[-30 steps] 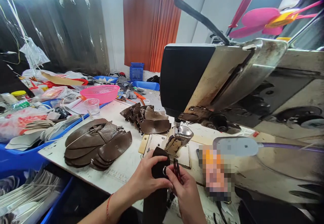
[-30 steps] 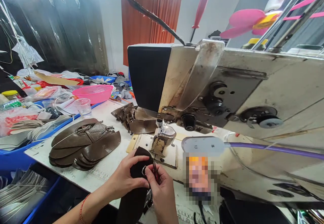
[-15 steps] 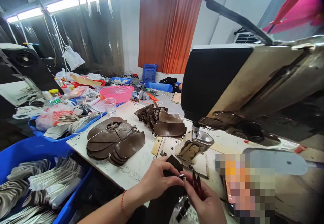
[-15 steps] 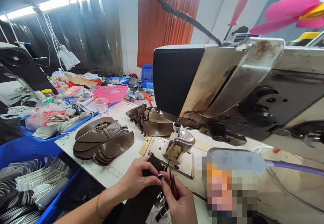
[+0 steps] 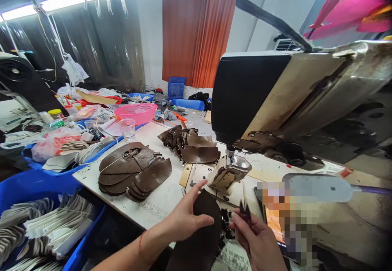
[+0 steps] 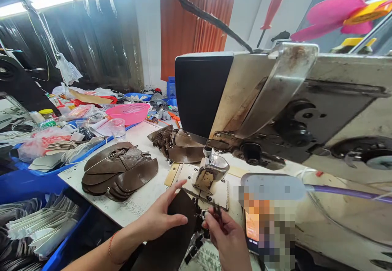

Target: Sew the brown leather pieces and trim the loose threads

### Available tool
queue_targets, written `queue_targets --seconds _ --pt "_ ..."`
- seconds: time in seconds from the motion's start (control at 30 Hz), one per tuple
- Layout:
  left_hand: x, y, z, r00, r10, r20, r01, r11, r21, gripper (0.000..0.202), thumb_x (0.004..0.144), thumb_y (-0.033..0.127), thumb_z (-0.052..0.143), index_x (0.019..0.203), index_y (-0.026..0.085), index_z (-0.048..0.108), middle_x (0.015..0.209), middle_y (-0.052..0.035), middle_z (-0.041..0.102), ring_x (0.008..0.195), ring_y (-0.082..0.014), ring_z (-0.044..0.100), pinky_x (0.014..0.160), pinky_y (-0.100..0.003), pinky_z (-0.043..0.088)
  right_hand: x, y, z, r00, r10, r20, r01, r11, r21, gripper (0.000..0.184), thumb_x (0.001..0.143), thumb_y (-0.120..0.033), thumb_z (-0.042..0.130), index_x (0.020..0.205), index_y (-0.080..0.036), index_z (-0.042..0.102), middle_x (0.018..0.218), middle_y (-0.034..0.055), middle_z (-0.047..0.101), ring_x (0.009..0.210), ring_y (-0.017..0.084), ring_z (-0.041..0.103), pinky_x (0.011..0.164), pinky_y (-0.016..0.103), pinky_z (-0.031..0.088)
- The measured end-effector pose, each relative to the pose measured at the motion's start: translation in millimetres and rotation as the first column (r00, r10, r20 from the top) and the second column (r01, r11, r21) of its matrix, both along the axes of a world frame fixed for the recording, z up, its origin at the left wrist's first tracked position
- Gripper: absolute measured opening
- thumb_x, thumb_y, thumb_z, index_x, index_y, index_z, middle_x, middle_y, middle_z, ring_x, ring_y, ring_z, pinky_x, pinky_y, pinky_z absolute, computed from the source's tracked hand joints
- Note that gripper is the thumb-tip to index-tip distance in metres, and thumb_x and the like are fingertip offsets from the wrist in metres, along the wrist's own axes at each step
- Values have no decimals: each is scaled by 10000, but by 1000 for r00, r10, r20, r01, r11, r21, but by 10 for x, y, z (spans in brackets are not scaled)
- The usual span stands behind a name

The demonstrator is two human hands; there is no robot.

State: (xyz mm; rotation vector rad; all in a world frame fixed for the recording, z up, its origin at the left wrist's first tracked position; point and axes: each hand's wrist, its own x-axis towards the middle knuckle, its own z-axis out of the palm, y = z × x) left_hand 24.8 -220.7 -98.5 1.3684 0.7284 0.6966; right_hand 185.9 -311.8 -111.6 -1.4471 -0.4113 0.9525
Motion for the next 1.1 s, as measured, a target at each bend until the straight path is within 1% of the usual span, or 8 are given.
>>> queue_targets --seconds 0.07,0.17,0.23,0.3,0.5,0.67,0.83,1.1 --pt "8 35 -13 996 12 90 6 982 -189 797 518 191 826 1275 210 579 1291 -90 612 1200 -269 527 1027 -368 373 50 9 -38 983 -103 -153 100 995 -29 507 379 -446 914 749 -176 696 624 -2 643 545 110 562 480 199 454" --pt "38 53 -20 989 -21 143 86 884 -460 504 510 316 846 955 120 716 932 -101 728 892 -246 656 876 -356 464 54 17 -54 968 -97 -232 107 994 27 471 430 -432 912 741 -165 680 539 -46 555 443 41 431 414 156 386" --pt "67 16 -25 987 15 162 84 806 -586 450 514 385 846 852 117 717 778 -79 719 754 -215 658 793 -338 483 23 16 -52 971 -68 -228 85 994 64 437 476 -442 900 716 -164 664 466 -80 454 409 22 344 380 138 320" --pt "96 -49 -29 976 83 199 65 766 -640 484 509 414 855 876 135 709 744 -60 712 689 -191 645 730 -320 488 -10 13 -57 975 -75 -209 91 993 70 435 481 -453 896 698 -167 651 460 -83 433 413 27 345 372 140 298" --pt "145 -176 30 971 119 208 14 840 -543 506 462 397 889 835 97 726 792 -80 711 671 -159 612 678 -267 463 -51 19 -128 973 -148 -177 158 987 42 424 464 -428 904 708 -172 669 528 -59 523 438 47 419 390 164 346" --pt "168 -180 72 983 91 159 -1 872 -490 497 535 460 835 860 100 727 761 -68 694 704 -180 611 676 -272 455 -93 42 -77 974 -133 -185 141 990 32 375 461 -404 898 619 -181 642 484 -63 485 419 55 391 373 183 329" --pt "184 -191 53 987 105 122 -48 915 -400 331 605 377 772 798 118 700 715 -29 659 677 -156 578 671 -256 438 -77 54 -74 972 -69 -227 68 998 -13 364 459 -375 906 634 -172 660 471 -69 471 416 41 368 382 167 304" --pt "123 -159 136 993 69 94 -17 879 -476 290 546 269 742 785 108 711 722 -34 679 606 -134 561 625 -247 434 -104 29 -107 990 -36 -135 33 999 -21 381 481 -397 885 673 -172 646 507 -75 445 434 46 309 391 190 269"
